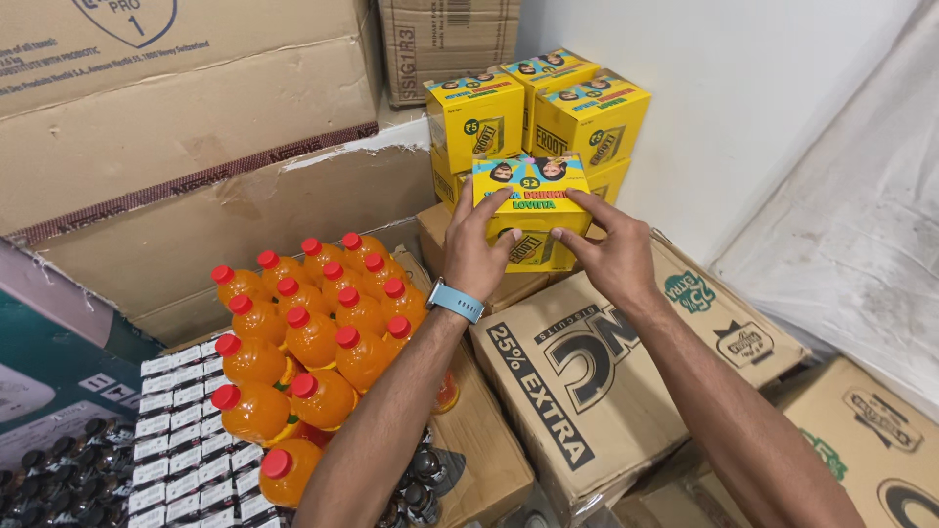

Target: The person repeatedly picks up small yellow boxes from a pile and stacks them on top of other boxes in a storage area. The hands move between two locations, lifting boxes and placing them in a growing stack.

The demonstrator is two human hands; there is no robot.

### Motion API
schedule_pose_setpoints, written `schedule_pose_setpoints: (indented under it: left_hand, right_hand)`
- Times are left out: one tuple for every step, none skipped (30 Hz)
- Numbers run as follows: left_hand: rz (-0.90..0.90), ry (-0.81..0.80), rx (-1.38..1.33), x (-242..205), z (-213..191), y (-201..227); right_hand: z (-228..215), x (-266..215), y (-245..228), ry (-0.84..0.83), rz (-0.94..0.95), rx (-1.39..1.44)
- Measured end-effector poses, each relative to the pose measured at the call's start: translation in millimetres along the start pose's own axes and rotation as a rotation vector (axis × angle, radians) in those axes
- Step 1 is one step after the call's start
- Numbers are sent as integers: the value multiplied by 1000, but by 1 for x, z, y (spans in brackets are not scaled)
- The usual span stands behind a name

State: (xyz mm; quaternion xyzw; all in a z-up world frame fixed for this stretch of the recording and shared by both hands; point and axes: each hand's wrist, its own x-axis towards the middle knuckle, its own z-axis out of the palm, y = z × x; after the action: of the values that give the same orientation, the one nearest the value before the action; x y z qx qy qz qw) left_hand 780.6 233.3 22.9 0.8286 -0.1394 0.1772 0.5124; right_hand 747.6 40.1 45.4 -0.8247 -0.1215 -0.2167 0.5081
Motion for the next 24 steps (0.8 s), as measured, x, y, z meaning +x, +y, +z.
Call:
schedule_pose_setpoints:
  left_hand:
    - [13,-19,-10,-7,-6,7]
    - [16,-40,-39,-17,-12,13]
    - [18,-61,-68,-27,-18,18]
    - [31,-87,-80,-35,-22,19]
    - [51,-104,-83,-43,-27,20]
    - [74,-123,-85,-50,-31,20]
    - [88,-150,-97,-57,-35,21]
    - [118,-163,-96,-65,-38,24]
    - [147,-176,-95,-74,-41,26]
    - [160,-204,-110,-83,-44,28]
    - [168,-228,-139,-92,-47,31]
    - [179,-248,-169,-98,-49,36]
    - [195,-273,-184,-109,-52,44]
    - [212,-295,-186,-118,-53,52]
    - [230,-318,-189,-127,-54,61]
    - [246,-346,-208,-134,-54,68]
    - [257,-361,-224,-141,-53,75]
    - [268,-381,-239,-151,-50,82]
    - [283,-414,-256,-160,-49,90]
    - [279,-452,-272,-169,-46,101]
    - [275,-490,-286,-178,-42,111]
    - [290,-525,-306,-188,-40,118]
    - [318,-547,-324,-199,-36,125]
    - [347,-566,-338,-208,-31,134]
  right_hand:
    - [1,-8,-5,21,7,-11]
    - [2,-18,-9,43,4,-13]
    - [3,-30,-14,64,1,-16]
    - [3,-43,-20,89,13,-30]
    - [4,-56,-27,129,6,-23]
    - [5,-69,-33,173,-1,-16]
    - [6,-81,-38,201,11,-31]
    - [6,-93,-44,232,1,-56]
    - [6,-106,-50,263,-9,-82]
    - [7,-121,-56,290,5,-99]
    - [8,-136,-62,330,-2,-126]
    - [7,-148,-69,370,-13,-154]
    - [4,-164,-80,397,-4,-173]
    - [0,-178,-90,413,18,-190]
    - [-4,-191,-99,429,40,-206]
    - [-9,-205,-108,457,52,-227]
    - [-13,-219,-115,487,57,-303]
    - [-18,-235,-121,518,67,-378]
    - [-23,-249,-130,547,84,-399]
    - [-30,-262,-140,576,108,-380]
    - [-37,-275,-150,605,131,-360]
    - [-42,-291,-155,635,150,-385]
    - [-47,-307,-160,662,150,-415]
    - [-55,-321,-164,687,146,-441]
